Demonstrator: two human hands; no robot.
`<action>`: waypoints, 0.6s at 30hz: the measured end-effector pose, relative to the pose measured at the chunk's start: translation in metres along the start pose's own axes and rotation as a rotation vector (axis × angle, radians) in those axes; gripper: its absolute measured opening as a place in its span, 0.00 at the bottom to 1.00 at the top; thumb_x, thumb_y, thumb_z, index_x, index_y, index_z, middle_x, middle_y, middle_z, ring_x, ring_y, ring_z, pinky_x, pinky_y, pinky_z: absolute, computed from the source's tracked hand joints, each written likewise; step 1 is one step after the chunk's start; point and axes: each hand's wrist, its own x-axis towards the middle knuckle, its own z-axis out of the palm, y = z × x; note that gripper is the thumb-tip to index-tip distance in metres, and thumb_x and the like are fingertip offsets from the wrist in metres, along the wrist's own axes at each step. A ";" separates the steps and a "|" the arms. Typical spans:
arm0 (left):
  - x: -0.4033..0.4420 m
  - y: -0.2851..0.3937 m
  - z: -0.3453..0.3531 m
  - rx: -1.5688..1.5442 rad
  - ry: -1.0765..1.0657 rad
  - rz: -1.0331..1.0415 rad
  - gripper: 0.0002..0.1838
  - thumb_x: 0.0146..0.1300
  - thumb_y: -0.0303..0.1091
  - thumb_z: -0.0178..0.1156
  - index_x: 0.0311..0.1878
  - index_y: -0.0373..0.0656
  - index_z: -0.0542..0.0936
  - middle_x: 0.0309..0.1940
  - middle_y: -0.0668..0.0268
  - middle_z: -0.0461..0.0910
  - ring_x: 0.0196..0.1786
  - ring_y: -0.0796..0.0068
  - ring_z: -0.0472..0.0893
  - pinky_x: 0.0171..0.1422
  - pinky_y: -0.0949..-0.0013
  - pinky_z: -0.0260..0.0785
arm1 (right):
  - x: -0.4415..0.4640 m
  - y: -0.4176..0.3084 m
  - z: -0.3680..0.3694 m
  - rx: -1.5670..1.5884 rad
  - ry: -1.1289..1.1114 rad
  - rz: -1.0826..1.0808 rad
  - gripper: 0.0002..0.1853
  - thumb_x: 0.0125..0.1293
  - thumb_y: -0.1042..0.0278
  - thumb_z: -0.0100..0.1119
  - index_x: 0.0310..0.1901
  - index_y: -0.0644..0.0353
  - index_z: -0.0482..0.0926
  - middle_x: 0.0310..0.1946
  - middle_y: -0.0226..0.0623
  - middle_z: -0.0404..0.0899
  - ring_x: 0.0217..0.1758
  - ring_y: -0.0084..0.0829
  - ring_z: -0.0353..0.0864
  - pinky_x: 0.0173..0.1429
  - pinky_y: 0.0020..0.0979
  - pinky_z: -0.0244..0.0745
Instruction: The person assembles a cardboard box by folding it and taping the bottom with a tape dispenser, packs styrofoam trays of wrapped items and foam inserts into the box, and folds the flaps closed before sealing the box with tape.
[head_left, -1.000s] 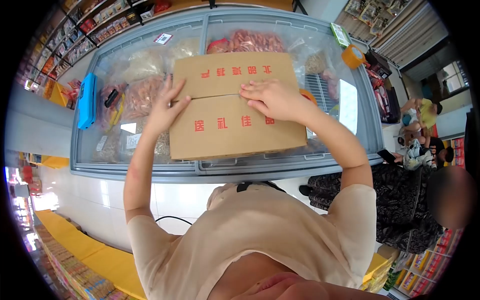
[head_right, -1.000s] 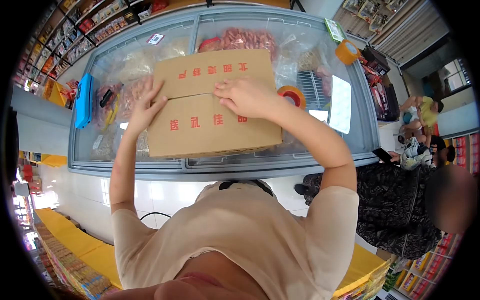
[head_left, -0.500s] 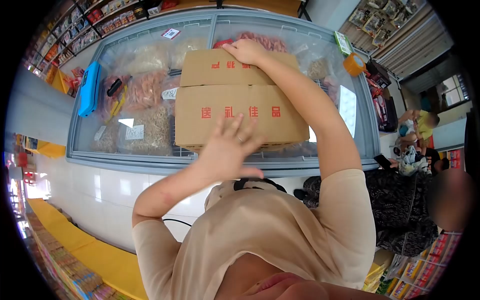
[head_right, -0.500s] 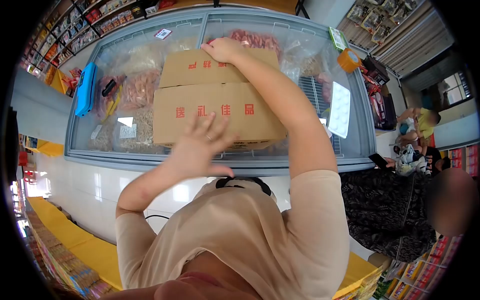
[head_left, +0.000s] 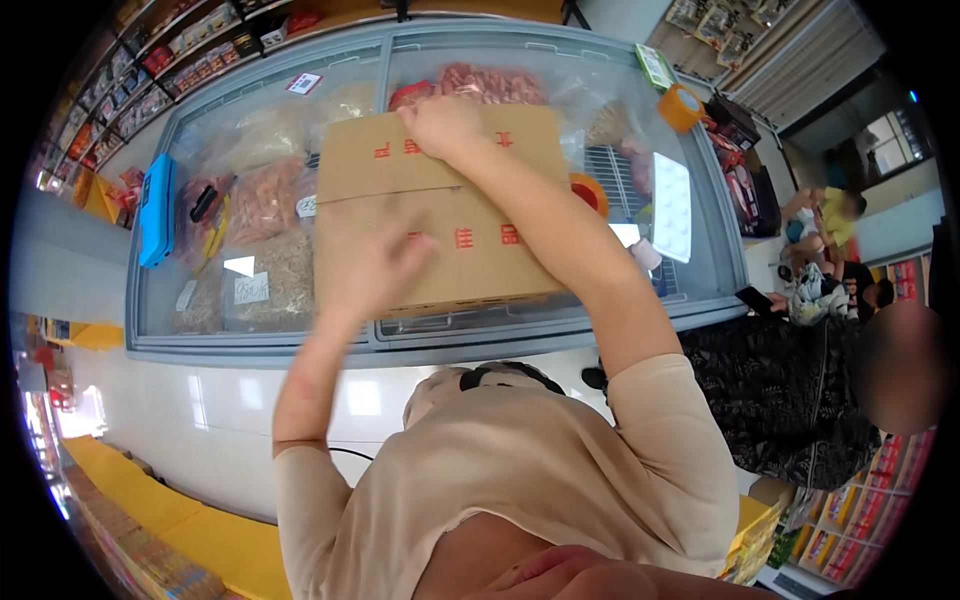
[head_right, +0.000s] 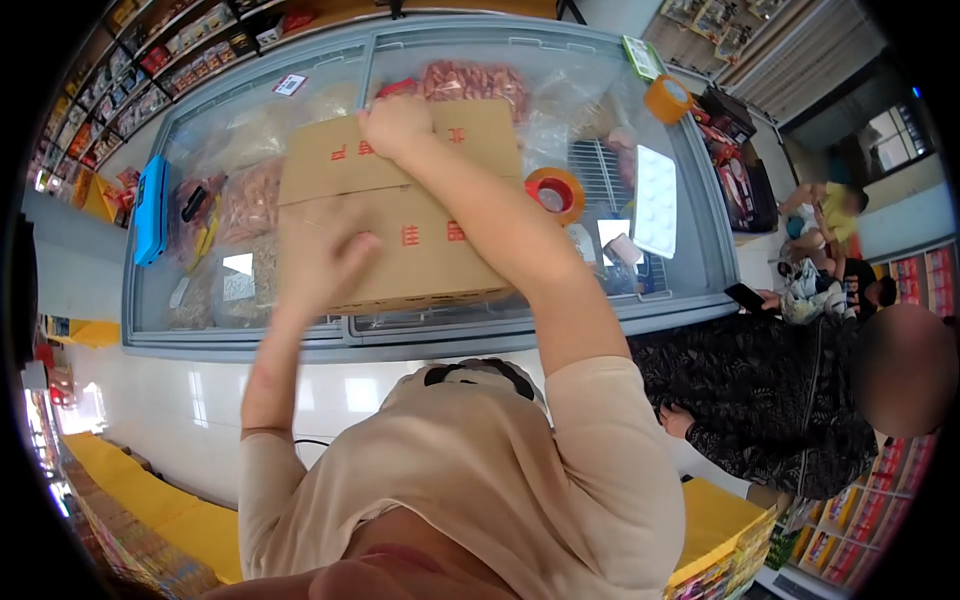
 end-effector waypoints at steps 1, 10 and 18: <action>0.000 -0.020 0.000 0.077 -0.072 -0.204 0.16 0.56 0.38 0.56 0.48 0.48 0.76 0.59 0.53 0.61 0.62 0.52 0.61 0.64 0.54 0.53 | 0.004 0.001 0.003 0.001 -0.022 0.010 0.24 0.62 0.52 0.39 0.33 0.63 0.80 0.34 0.48 0.79 0.41 0.43 0.77 0.51 0.46 0.66; -0.001 -0.097 0.036 -0.626 -0.090 -0.475 0.19 0.61 0.34 0.53 0.55 0.42 0.72 0.67 0.60 0.52 0.65 0.68 0.58 0.63 0.73 0.54 | -0.078 0.004 -0.167 0.110 -0.731 -0.423 0.20 0.57 0.53 0.49 0.51 0.49 0.72 0.41 0.37 0.78 0.44 0.38 0.76 0.46 0.36 0.70; 0.000 -0.102 0.032 -0.757 -0.079 -0.541 0.17 0.61 0.32 0.52 0.52 0.37 0.73 0.66 0.62 0.54 0.65 0.71 0.58 0.64 0.74 0.52 | 0.003 -0.001 -0.211 -0.573 -1.152 -0.114 0.31 0.57 0.44 0.49 0.58 0.51 0.63 0.52 0.40 0.67 0.54 0.37 0.68 0.55 0.37 0.62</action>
